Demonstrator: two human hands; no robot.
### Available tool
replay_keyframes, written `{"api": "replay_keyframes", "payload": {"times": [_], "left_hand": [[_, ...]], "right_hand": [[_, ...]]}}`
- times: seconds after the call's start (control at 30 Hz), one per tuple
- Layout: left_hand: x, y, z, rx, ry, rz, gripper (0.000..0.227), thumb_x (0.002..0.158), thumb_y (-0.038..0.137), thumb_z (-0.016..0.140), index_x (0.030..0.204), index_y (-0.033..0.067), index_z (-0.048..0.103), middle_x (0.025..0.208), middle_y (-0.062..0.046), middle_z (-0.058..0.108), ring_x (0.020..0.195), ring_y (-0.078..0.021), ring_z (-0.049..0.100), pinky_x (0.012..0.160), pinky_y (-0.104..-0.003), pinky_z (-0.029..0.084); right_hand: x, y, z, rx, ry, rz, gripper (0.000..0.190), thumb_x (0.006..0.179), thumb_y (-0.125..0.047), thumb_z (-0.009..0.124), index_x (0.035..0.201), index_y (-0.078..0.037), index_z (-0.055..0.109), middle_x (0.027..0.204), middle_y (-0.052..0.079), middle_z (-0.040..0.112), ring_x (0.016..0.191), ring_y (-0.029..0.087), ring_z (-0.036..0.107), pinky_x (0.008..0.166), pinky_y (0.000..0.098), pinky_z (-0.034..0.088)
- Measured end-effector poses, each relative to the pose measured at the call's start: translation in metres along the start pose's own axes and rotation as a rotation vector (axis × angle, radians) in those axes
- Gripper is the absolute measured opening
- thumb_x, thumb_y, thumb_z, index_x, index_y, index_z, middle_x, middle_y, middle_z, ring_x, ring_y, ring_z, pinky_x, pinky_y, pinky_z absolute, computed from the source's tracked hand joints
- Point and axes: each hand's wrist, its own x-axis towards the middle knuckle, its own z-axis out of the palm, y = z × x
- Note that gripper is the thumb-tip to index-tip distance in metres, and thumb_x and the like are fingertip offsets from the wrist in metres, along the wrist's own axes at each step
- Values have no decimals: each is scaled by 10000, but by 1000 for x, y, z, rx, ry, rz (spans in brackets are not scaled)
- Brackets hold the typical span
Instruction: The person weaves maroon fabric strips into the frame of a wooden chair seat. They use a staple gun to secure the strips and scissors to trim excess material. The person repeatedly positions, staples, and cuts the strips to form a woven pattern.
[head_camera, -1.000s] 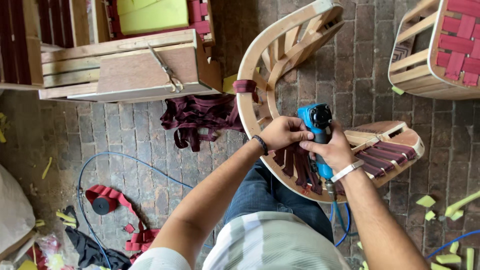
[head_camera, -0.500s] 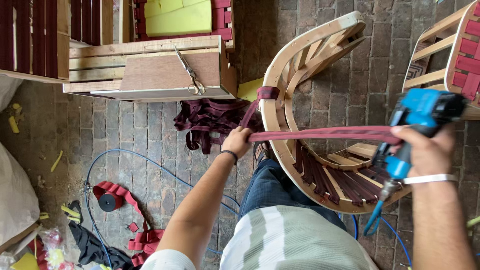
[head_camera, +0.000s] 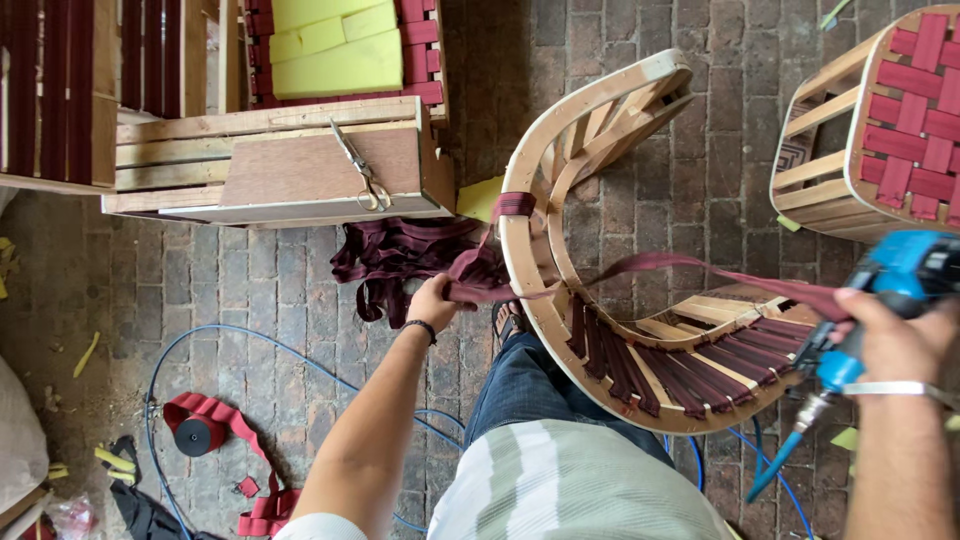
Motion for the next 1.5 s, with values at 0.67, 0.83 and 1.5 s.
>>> {"api": "replay_keyframes", "payload": {"times": [0.67,0.83,1.5], "left_hand": [[-28,6,-91,495,-292,105,536,722,500,864,1139,191,731,1049,-101,758,1017,-298,703,869,-409,537],[-19,-59,-92,735,-268,143,538,736,244,762,1265,240,662,1083,-96,763,1075,-290,700,977,-432,458],[-22,74,-48,-447,-756,123,536,871,259,774,1295,6,567,1092,-79,774,996,-183,760,963,-325,579]], "right_hand": [[-13,-14,43,205,111,145,422,869,6,753,1199,-161,550,932,31,676,597,115,629,496,293,538],[22,21,6,284,178,158,441,872,17,749,1224,-143,536,936,41,677,607,118,636,508,295,544],[-64,-43,101,-84,-191,48,451,908,38,757,1273,-18,499,979,113,666,671,151,637,565,308,553]]}}
